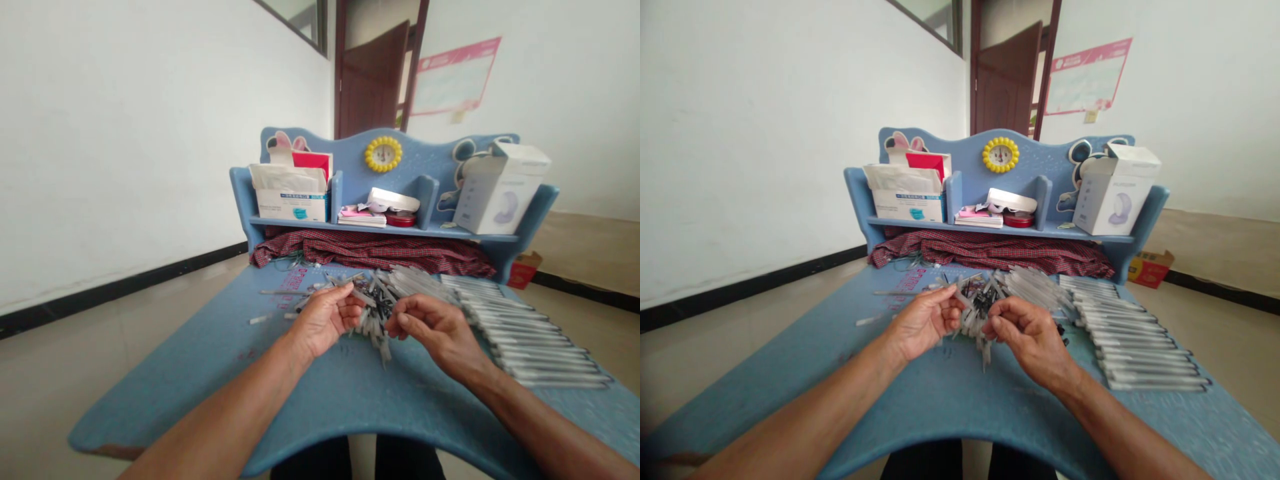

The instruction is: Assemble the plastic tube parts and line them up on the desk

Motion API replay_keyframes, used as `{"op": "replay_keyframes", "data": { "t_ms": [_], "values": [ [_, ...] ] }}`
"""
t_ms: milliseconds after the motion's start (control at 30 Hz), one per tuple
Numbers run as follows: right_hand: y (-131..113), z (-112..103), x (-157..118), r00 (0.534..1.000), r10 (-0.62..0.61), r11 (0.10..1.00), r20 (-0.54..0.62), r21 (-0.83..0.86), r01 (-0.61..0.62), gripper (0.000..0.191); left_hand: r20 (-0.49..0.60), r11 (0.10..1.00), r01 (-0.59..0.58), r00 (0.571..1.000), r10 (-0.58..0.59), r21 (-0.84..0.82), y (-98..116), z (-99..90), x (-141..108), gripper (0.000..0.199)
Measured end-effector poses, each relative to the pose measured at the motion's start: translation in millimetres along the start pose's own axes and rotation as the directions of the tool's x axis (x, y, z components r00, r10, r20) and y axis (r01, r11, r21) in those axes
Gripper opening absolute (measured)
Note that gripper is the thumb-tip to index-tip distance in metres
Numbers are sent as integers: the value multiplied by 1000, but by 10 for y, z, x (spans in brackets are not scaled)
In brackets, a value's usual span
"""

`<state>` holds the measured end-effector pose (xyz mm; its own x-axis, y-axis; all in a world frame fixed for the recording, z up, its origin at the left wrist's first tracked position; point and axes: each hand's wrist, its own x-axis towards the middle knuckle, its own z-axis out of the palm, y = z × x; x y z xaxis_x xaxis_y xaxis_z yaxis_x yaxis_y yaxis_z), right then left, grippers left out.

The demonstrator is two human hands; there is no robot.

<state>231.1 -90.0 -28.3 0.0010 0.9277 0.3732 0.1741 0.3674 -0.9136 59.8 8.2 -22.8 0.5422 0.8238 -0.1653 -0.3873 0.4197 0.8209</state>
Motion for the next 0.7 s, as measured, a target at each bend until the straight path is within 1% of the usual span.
{"op": "replay_keyframes", "data": {
  "t_ms": [67, 133, 233, 333, 400, 533, 700],
  "values": [
    [3, 23, -8, 1000, -17, 1000, 16, 7, 17, 14, 16, 1000, -3, 1000, 3, 7, -12, 3, -4, 18],
    [18, 45, -15, 999, -48, 998, 11, -46, 48, 14, 35, 1000, -6, 999, 5, 24, -30, 14, -14, 18],
    [40, 66, -18, 995, -96, 970, -1, -226, 93, 12, 42, 999, -6, 999, 4, 43, -50, 36, -30, 17],
    [45, 79, -15, 988, -153, 899, -3, -415, 138, 9, 46, 999, 3, 999, -5, 45, -53, 51, -36, 17],
    [45, 89, -13, 980, -198, 853, 7, -491, 176, 8, 59, 999, 5, 998, -7, 43, -53, 53, -36, 17],
    [56, 110, -9, 961, -275, 778, 28, -581, 239, 9, 70, 999, 5, 998, -9, 46, -60, 58, -42, 17],
    [73, 115, -11, 942, -335, 722, 39, -632, 283, 10, 77, 998, 29, 996, -33, 56, -51, 91, -71, 19]
  ]
}}
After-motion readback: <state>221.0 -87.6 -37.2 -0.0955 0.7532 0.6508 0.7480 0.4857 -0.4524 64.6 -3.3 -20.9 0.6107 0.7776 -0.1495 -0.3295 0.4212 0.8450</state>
